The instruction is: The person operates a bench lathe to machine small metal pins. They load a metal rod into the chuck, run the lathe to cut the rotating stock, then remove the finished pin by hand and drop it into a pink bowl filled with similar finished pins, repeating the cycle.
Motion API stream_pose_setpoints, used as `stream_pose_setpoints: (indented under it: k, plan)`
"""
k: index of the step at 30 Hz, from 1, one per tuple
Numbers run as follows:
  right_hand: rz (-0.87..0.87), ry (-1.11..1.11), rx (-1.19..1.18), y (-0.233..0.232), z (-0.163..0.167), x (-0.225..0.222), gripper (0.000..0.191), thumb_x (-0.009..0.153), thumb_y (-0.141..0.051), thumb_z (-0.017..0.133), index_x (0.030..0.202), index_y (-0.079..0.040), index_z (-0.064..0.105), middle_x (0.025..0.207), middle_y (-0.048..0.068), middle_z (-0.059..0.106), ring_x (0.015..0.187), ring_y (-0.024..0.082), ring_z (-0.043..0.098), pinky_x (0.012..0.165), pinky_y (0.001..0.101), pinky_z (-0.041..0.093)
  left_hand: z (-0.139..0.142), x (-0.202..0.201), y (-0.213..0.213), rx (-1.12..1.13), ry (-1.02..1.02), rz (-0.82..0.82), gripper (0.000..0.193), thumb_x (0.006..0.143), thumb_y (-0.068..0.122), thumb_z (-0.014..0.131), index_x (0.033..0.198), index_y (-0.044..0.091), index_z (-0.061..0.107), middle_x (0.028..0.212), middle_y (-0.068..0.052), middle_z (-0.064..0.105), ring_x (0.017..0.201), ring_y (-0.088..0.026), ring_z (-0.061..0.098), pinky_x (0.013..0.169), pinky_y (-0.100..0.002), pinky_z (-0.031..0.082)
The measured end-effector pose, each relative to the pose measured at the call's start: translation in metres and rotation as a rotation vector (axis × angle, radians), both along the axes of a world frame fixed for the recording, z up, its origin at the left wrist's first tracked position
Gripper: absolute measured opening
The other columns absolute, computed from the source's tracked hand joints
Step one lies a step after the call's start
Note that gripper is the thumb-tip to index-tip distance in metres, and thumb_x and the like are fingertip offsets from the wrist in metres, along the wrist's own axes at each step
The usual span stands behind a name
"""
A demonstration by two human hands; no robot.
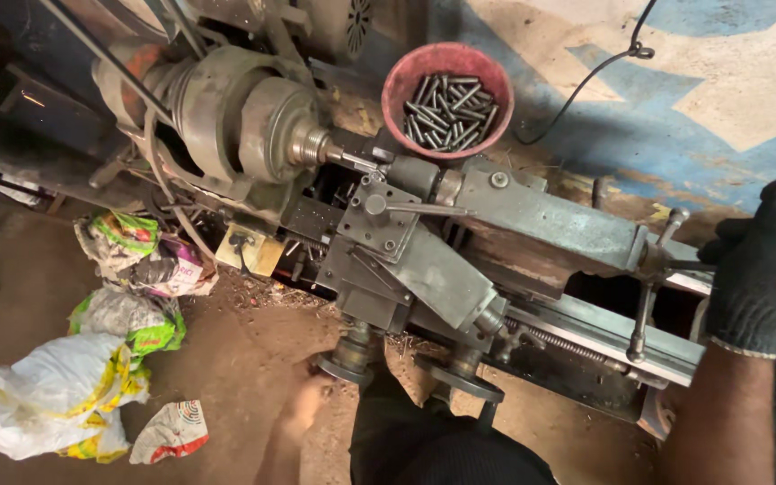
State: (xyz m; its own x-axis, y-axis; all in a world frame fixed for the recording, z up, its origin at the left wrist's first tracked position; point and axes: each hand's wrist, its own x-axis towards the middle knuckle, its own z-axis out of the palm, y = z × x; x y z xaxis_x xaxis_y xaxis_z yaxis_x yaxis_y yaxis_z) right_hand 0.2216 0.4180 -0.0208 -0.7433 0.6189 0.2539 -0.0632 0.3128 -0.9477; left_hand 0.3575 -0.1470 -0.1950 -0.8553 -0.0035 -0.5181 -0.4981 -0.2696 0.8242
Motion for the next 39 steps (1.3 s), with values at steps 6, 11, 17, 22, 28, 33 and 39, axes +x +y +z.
stream_pose_setpoints:
  k: [6, 11, 17, 22, 28, 33, 39]
  plan:
    - [-0.013, -0.005, 0.004, -0.005, 0.003, 0.0, 0.025, 0.122, -0.02, 0.052, 0.132, -0.001, 0.064, 0.088, 0.013, 0.068, 0.063, 0.02, 0.064, 0.058, 0.0331, 0.052, 0.018, -0.013, -0.031, 0.482, -0.31, -0.174, 0.049, 0.093, 0.026, 0.075, 0.13, 0.0, 0.058, 0.078, -0.002, 0.057, 0.06, -0.012, 0.047, 0.051, -0.029, 0.038]
    - [-0.025, 0.048, -0.007, -0.011, 0.01, 0.0, 0.023, 0.118, -0.017, 0.055, 0.131, 0.0, 0.064, 0.089, 0.014, 0.069, 0.065, 0.021, 0.065, 0.06, 0.0348, 0.054, 0.036, -0.013, -0.02, -0.167, -0.305, -0.318, 0.065, 0.067, 0.035, 0.086, 0.127, 0.013, 0.072, 0.082, 0.003, 0.061, 0.062, -0.009, 0.043, 0.056, -0.029, 0.038]
    - [-0.028, -0.031, -0.032, 0.003, -0.004, -0.006, 0.028, 0.122, -0.027, 0.051, 0.133, -0.004, 0.063, 0.089, 0.011, 0.068, 0.065, 0.02, 0.064, 0.057, 0.0322, 0.053, 0.056, -0.001, 0.015, -0.716, -0.024, -0.269, 0.091, 0.054, 0.043, 0.095, 0.129, 0.002, 0.065, 0.097, -0.009, 0.081, 0.091, -0.018, 0.075, 0.088, -0.03, 0.056]
    - [-0.029, -0.047, -0.034, 0.011, -0.015, -0.006, 0.03, 0.126, -0.03, 0.052, 0.136, -0.004, 0.064, 0.085, 0.011, 0.067, 0.063, 0.021, 0.062, 0.057, 0.0326, 0.051, 0.072, 0.002, 0.034, -1.02, -0.063, -0.265, 0.119, 0.052, 0.051, 0.099, 0.143, -0.004, 0.044, 0.111, -0.018, 0.075, 0.102, -0.03, 0.074, 0.091, -0.039, 0.057]
    - [-0.066, -0.038, 0.112, -0.001, -0.006, -0.004, 0.031, 0.126, -0.029, 0.053, 0.134, -0.002, 0.066, 0.086, 0.013, 0.07, 0.067, 0.023, 0.067, 0.059, 0.0341, 0.055, 0.081, 0.013, 0.069, -1.342, -0.174, -0.287, 0.122, 0.057, 0.058, 0.092, 0.153, 0.005, 0.039, 0.108, -0.018, 0.073, 0.093, -0.036, 0.074, 0.079, -0.046, 0.06]
    - [-0.095, -0.052, 0.232, -0.012, 0.005, -0.007, 0.03, 0.122, -0.026, 0.05, 0.134, -0.002, 0.064, 0.09, 0.014, 0.069, 0.07, 0.022, 0.07, 0.058, 0.0338, 0.059, 0.063, 0.021, 0.059, -1.434, 0.001, -0.24, 0.111, 0.061, 0.063, 0.087, 0.145, 0.005, 0.046, 0.085, -0.015, 0.074, 0.074, -0.034, 0.074, 0.067, -0.045, 0.06]
    - [0.123, 0.084, 0.067, -0.019, 0.027, 0.013, 0.032, 0.12, -0.021, 0.043, 0.136, 0.0, 0.06, 0.095, 0.013, 0.072, 0.071, 0.023, 0.072, 0.066, 0.0339, 0.062, 0.005, 0.011, 0.043, -0.582, 0.111, 0.28, 0.072, 0.088, 0.066, 0.064, 0.129, 0.008, 0.055, 0.067, -0.007, 0.067, 0.057, -0.022, 0.066, 0.057, -0.037, 0.054]
